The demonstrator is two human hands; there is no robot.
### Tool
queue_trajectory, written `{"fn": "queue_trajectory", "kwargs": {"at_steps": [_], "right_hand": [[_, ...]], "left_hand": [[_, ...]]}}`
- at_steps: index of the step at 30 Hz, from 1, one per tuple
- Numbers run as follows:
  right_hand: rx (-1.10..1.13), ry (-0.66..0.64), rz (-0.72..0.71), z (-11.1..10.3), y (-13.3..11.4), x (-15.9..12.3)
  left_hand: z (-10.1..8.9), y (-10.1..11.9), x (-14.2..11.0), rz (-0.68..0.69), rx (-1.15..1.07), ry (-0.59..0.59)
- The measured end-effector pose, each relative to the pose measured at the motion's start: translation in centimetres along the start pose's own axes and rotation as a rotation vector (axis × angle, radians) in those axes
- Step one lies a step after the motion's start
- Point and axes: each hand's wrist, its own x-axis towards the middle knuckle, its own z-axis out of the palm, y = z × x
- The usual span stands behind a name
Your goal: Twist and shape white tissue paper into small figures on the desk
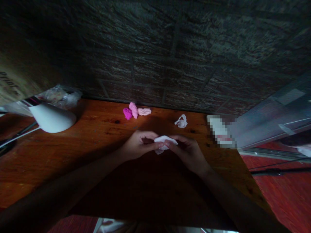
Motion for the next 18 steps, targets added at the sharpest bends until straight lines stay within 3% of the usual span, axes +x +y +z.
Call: {"fn": "queue_trajectory", "kwargs": {"at_steps": [4, 13, 18], "right_hand": [[0.016, -0.021, 0.023, 0.01, 0.03, 0.0], [-0.046, 0.075, 0.029, 0.19, 0.74, -0.15], [0.011, 0.029, 0.095, -0.01, 0.89, -0.12]], "left_hand": [[-0.16, 0.03, 0.02, 0.056, 0.076, 0.066], [-0.07, 0.16, -0.37, 0.081, 0.318, -0.008], [0.07, 0.57, -0.37, 0.099, 0.332, 0.017]]}}
